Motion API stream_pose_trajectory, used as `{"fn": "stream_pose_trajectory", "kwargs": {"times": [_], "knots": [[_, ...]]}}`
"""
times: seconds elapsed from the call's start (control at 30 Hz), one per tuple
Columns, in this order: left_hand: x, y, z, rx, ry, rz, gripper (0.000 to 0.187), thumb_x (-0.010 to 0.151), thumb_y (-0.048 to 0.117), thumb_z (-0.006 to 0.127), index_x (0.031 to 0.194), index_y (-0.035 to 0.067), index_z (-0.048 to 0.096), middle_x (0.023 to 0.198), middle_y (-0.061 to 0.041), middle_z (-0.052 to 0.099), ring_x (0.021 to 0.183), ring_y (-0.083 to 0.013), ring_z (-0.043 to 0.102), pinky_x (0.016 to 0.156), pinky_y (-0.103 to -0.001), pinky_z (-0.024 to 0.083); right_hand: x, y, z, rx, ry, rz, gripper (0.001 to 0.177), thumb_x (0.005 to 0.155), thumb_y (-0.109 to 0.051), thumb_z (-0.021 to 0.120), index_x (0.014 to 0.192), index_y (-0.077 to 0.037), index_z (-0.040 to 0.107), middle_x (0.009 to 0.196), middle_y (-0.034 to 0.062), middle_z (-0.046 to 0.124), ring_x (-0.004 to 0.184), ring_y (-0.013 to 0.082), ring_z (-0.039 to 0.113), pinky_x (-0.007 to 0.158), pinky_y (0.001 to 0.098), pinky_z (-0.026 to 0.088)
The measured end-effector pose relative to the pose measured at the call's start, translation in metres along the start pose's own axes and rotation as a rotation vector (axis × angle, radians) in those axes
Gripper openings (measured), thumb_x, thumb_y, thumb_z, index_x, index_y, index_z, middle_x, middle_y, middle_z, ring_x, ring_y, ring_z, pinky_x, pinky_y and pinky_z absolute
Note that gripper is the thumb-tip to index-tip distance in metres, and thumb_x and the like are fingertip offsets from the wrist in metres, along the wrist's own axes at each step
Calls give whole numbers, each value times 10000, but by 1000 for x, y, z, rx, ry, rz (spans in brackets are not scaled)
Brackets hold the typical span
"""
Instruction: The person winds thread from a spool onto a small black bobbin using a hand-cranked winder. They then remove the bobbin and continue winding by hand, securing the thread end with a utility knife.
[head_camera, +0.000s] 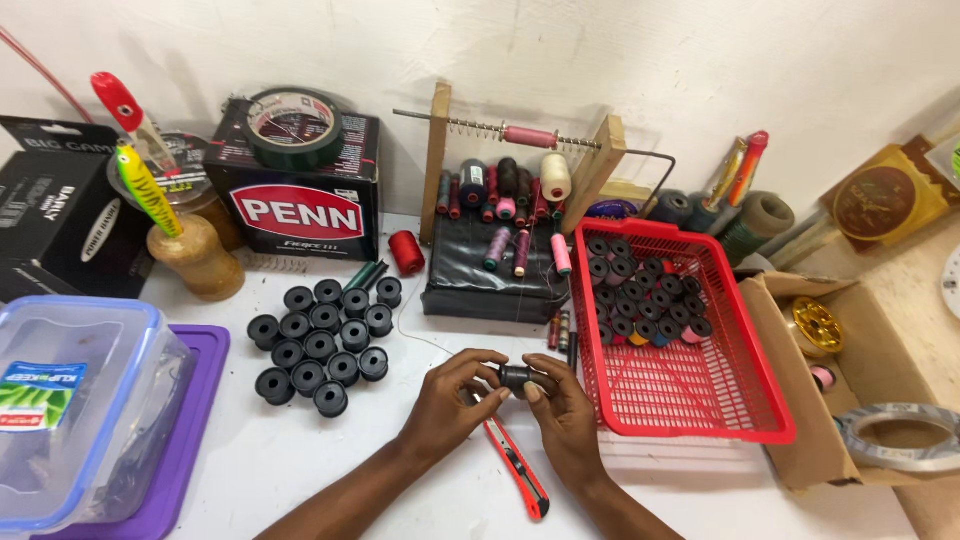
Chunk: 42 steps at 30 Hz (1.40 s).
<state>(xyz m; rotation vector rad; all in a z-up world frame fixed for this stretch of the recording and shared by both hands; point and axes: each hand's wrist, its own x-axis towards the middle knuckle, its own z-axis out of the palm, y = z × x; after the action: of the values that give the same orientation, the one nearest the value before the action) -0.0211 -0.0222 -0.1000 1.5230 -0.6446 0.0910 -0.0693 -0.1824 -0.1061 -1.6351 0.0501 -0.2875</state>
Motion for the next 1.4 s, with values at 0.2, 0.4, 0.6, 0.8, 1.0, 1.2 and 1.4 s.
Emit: {"fn": "stream_pose_trajectory", "kwargs": {"times": [0.2,0.4,0.6,0.8,1.0,1.2,1.4], "knots": [[0,1,1,-7,9,-37,109,759,20,686,746,66,587,1038,-87,647,657,-82,579,540,-178,457,1,7,-4,-56,13,75,361,804,-147,630,1147,-46,579,1067,111,671,789,184,659,724,284,572],[0,2,2,68,15,-37,106,752,53,696,720,71,596,1024,-82,657,721,-96,621,553,-188,462,1,13,-4,62,-11,9,342,808,-114,633,1133,-23,577,1093,114,645,883,180,642,715,286,568],[-1,0,3,48,13,-61,90,756,55,691,747,68,603,1049,-78,654,634,-89,590,553,-190,473,0,2,-2,-4,-28,38,345,822,-127,607,1156,-51,566,1142,98,631,885,163,649,685,268,578],[-1,1,2,90,-6,-12,127,754,35,695,737,78,577,1036,-69,657,710,-92,597,554,-188,436,-2,2,-4,-55,-23,29,325,833,-147,597,1146,-60,574,1120,88,623,742,158,622,682,267,557],[1,2,0,123,6,68,143,758,69,703,746,100,564,1029,-75,656,856,-142,629,670,-229,457,-2,4,-3,23,-65,-128,317,838,-54,590,1149,-17,547,1182,132,537,1038,222,614,815,302,575],[0,3,1,54,3,9,124,768,32,690,736,73,577,1029,-80,640,646,-74,581,521,-157,469,-3,0,-2,10,-69,-131,320,838,-59,597,1153,-35,543,1211,136,554,1108,239,590,915,317,522],[-1,1,1,57,15,19,95,759,20,685,740,50,597,1037,-85,632,668,-98,608,515,-168,496,0,-10,1,-108,-33,16,371,860,-252,543,1178,-63,547,1129,73,623,737,136,628,690,268,553]]}}
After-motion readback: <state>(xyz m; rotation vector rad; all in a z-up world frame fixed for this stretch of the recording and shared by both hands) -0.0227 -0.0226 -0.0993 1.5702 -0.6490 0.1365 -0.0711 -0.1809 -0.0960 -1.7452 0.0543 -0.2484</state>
